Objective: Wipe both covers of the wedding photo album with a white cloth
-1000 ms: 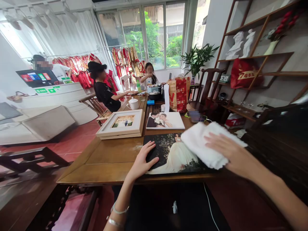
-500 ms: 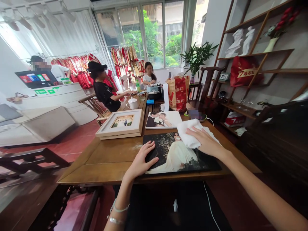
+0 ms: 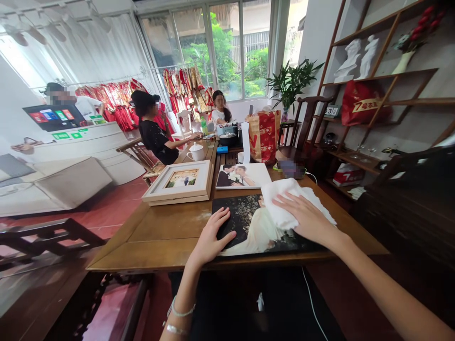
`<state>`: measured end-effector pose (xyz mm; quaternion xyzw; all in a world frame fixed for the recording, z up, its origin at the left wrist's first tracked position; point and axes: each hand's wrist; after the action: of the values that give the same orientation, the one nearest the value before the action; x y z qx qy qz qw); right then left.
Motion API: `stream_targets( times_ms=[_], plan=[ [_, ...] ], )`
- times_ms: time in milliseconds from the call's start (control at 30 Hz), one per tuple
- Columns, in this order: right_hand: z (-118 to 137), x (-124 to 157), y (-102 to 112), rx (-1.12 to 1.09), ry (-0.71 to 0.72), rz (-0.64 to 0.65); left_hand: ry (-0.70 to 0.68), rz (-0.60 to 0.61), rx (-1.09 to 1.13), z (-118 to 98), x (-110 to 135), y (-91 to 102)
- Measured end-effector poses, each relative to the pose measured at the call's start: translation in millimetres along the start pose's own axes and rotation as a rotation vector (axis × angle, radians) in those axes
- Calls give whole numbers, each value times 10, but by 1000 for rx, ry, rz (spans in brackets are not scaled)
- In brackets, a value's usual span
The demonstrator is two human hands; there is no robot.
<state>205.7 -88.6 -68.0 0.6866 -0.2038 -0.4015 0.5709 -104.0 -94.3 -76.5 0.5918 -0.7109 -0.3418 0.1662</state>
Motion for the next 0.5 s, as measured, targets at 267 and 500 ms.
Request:
stream_targets(
  times_ms=[267,500],
  plan=[
    [338,647,188,-87,86,9,-20,-72,73,56,-95,14],
    [-210,33,10,-28,-52,40,-45,-72,53,75,-96,33]
  ],
)
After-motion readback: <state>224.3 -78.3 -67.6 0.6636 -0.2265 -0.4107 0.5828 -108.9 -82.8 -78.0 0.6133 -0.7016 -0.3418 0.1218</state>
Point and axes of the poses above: each hand's wrist, its own x-axis away from the middle knuckle, its own y-axis out of the back of the hand, z = x × y, and after that the axes turned 13 degrees about y, right-handed
